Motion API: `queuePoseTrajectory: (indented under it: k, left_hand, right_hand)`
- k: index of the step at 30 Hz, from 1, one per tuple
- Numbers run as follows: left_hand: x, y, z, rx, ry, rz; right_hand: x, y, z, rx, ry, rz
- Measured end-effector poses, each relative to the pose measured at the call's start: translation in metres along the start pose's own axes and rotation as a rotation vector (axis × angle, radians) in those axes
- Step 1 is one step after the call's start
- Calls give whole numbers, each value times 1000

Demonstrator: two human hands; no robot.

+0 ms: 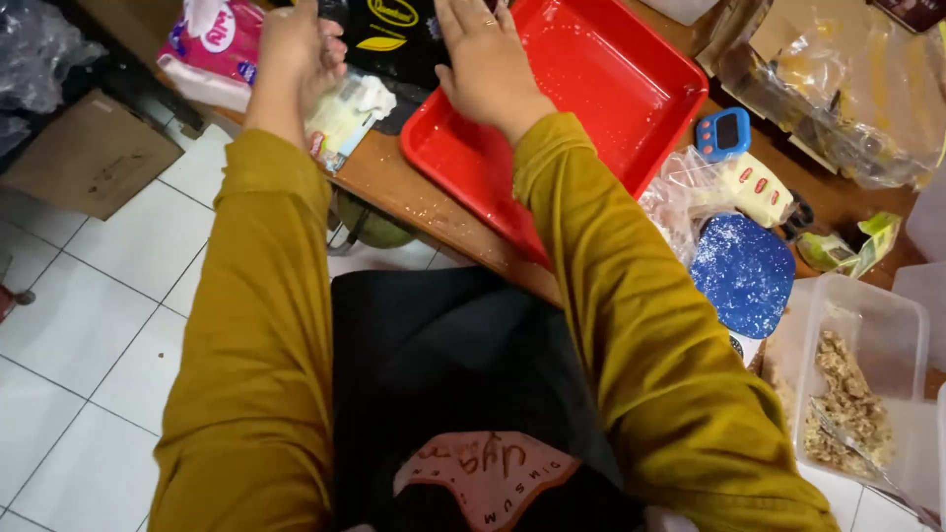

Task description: The person is assembling dumplings by placing filling onto wrappers and folding them closed, using a scale for portioning.

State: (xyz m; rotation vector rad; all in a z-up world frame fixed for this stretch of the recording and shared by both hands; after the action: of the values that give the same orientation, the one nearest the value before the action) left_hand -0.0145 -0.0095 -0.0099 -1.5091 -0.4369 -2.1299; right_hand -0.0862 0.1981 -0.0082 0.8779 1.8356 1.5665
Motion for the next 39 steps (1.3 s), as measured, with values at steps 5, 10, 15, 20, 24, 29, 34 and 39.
queuePoseTrajectory:
  k: [5, 10, 15, 20, 24, 29, 34, 39]
  left_hand:
    - [-32, 2, -53, -28, 4, 46]
    - [-45, -15, -80, -111, -143, 56]
    - [3, -57, 16, -356, -458, -422]
    - [12, -145, 92, -579, -776, -255]
    - [11, -198, 178, -774, -895, -304]
    - [-42, -260, 228, -960, -804, -168]
    - [-76, -309, 261, -1042, -841, -199]
    - [-70, -325, 303, -1119, -806, -155]
  right_hand:
    - [-4, -1, 5, -38, -50, 47]
    - [3, 32, 38, -163, -105, 68]
    - [49, 32, 79, 2, 9, -163]
    - [85, 84, 170, 277, -54, -336]
    - [105, 137, 263, 353, -59, -455]
    - [157, 154, 371, 277, -393, -508]
    - [186, 161, 433, 243, -611, -560]
    - [199, 156, 454, 211, -632, -558]
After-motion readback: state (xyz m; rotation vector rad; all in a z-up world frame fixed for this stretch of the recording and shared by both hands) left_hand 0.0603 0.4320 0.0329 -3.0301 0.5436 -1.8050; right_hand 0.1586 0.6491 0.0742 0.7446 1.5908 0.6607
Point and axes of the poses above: each hand's wrist, its own z-axis away from the middle knuckle, its own y-axis out of the back of the hand, x = y × z, the point moved 2 cm from there along -z, towards the middle knuckle, and after that the axes turned 10 degrees about -y, right-handed, at the moved point
